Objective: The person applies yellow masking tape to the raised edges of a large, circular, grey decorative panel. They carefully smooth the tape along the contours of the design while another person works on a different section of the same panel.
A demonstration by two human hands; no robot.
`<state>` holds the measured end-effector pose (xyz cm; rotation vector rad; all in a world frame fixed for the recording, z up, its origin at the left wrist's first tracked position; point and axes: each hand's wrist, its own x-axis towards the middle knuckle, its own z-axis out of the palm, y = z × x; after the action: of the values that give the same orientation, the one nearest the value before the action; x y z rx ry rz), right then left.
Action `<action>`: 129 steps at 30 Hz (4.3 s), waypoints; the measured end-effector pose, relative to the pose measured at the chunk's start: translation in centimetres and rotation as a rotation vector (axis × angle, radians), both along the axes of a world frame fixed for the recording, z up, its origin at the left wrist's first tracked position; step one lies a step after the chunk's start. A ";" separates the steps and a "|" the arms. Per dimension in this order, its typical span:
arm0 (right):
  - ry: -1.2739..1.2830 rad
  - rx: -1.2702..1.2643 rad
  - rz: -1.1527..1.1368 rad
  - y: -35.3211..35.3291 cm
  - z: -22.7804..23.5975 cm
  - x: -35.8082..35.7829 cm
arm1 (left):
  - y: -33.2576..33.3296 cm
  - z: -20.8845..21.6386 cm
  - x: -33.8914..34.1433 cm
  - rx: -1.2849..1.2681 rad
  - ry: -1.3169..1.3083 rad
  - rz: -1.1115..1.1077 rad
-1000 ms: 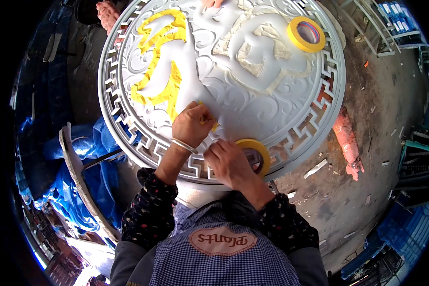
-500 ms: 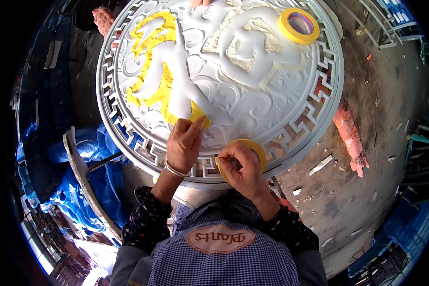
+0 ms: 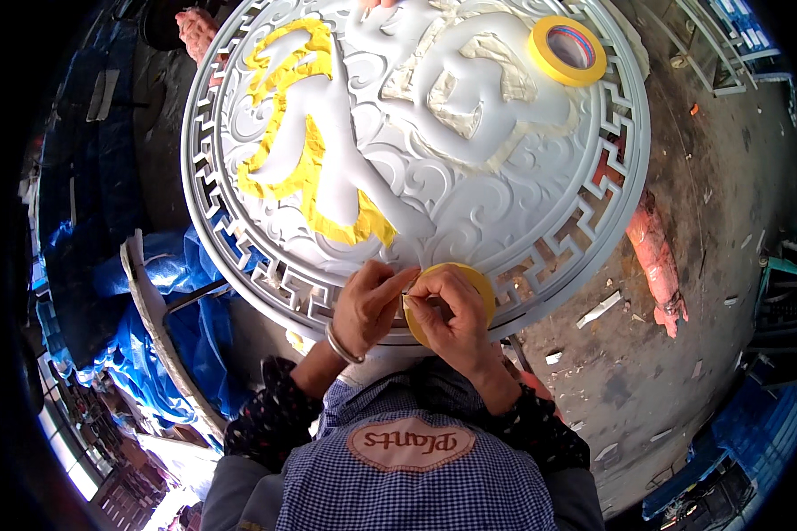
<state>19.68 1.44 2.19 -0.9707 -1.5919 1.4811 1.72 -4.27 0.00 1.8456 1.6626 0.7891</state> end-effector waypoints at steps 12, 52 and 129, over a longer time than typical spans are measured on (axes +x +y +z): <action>-0.156 0.286 0.148 0.2 -0.2 -0.3 | -1.4 3.4 1.1 -0.135 -0.317 0.383; -1.072 0.418 0.220 2.5 5.8 2.1 | 2.4 0.8 1.3 0.033 -0.129 0.546; -1.512 0.489 0.695 3.1 6.6 0.0 | 5.6 -0.6 -0.4 -0.131 0.049 0.532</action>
<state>19.66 4.58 8.77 -1.3739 -3.3952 0.3910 1.29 1.29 -0.57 1.3522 2.2183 0.8193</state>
